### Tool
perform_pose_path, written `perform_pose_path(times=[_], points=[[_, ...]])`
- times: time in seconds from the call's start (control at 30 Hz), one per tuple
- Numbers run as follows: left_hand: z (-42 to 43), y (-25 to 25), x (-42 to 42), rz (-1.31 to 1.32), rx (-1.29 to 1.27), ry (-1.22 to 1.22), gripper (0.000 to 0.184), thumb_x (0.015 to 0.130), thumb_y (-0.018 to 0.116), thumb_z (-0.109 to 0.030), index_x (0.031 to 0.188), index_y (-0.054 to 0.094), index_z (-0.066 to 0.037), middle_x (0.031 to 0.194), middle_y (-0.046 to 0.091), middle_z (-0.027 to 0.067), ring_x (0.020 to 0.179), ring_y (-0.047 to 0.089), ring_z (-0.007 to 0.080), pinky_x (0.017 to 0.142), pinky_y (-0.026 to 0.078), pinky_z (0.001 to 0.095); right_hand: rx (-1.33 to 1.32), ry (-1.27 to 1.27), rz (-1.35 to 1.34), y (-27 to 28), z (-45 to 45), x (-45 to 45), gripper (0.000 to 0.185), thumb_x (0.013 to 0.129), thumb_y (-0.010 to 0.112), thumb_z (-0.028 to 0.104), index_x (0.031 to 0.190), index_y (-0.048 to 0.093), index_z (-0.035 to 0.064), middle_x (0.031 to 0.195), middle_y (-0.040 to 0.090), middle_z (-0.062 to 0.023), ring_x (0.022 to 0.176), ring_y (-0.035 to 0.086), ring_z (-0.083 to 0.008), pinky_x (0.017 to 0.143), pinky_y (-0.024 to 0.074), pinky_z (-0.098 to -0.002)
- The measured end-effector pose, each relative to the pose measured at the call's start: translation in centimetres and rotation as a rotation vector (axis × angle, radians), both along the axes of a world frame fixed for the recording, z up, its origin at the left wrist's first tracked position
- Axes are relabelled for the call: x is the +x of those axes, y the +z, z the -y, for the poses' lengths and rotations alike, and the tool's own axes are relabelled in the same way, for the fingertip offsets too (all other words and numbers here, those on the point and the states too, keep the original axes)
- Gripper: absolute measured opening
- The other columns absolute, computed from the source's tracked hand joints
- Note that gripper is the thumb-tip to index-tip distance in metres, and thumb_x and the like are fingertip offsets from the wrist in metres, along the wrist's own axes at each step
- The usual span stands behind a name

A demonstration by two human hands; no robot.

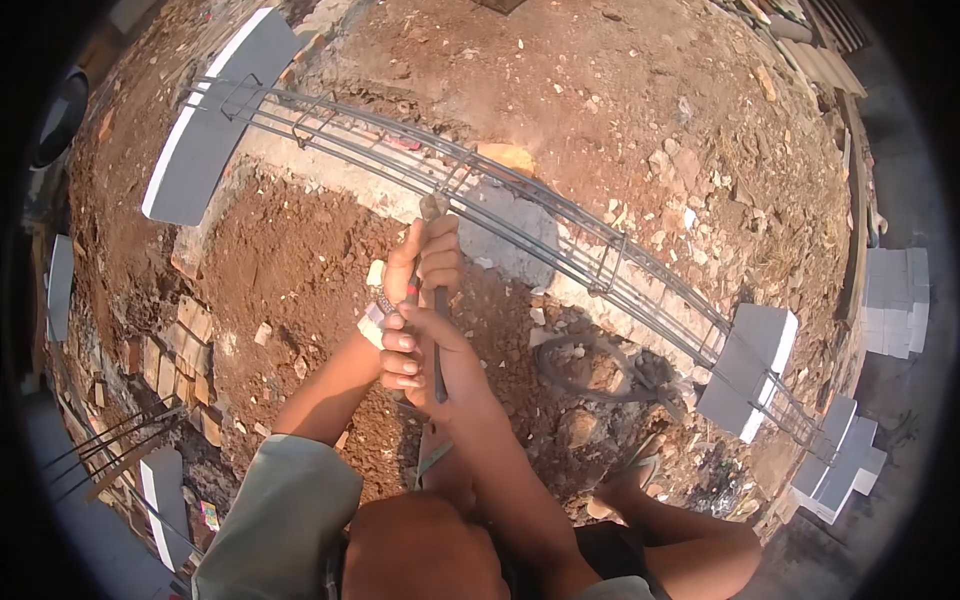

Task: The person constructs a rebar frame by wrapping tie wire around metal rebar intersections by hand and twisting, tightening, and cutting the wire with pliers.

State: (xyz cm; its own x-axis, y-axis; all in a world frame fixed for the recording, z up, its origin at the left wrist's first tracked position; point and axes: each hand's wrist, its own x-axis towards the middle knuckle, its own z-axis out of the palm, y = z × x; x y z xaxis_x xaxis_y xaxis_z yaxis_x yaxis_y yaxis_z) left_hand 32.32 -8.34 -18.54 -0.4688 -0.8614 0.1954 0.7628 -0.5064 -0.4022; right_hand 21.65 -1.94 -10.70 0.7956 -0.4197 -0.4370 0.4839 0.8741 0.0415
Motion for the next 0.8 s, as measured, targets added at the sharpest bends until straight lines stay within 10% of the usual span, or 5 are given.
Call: perform_pose_path(times=[0.1,0.23,0.47,0.8], points=[[0.3,-0.6,-2.6,-0.213,-0.009,0.103,0.034,0.104,0.060,-0.036,0.084,0.042,-0.015,0.067,0.038,-0.0052,0.060,0.042,0.0078,0.061,0.039,0.0246,-0.059,0.168,-0.171,0.1,1.6,-3.2,0.017,0.095,0.059,0.024,0.085,0.048,0.0159,0.067,0.042,0.0089,0.054,0.038,-0.0038,0.048,0.0310,-0.0211],[0.4,1.4,-3.1,0.142,0.216,-0.015,0.045,0.101,0.060,-0.049,0.076,0.041,-0.016,0.063,0.038,-0.0060,0.056,0.041,0.0077,0.059,0.039,0.0244,-0.037,0.327,-0.179,0.3,4.3,-6.1,0.018,0.091,0.056,0.022,0.079,0.043,0.0172,0.067,0.036,0.0089,0.054,0.033,-0.0035,0.047,0.0271,-0.0208],[2.1,3.9,-5.9,0.714,0.372,0.166,0.046,0.100,0.064,-0.031,0.066,0.036,-0.019,0.056,0.029,-0.0067,0.049,0.035,0.0070,0.048,0.036,0.0254,0.101,0.540,-0.006,-0.1,8.7,-10.5,0.015,0.087,0.054,0.022,0.079,0.043,0.0156,0.070,0.038,0.0064,0.053,0.034,-0.0042,0.047,0.0297,-0.0209],[3.4,4.2,-8.9,0.766,0.507,0.377,0.041,0.095,0.068,-0.028,0.069,0.038,-0.017,0.060,0.031,-0.0041,0.053,0.036,0.0110,0.056,0.040,0.0315,0.036,0.725,-0.063,-2.2,13.1,-13.8,0.014,0.083,0.052,0.023,0.078,0.045,0.0120,0.068,0.040,0.0034,0.049,0.032,-0.0056,0.041,0.0284,-0.0222]])
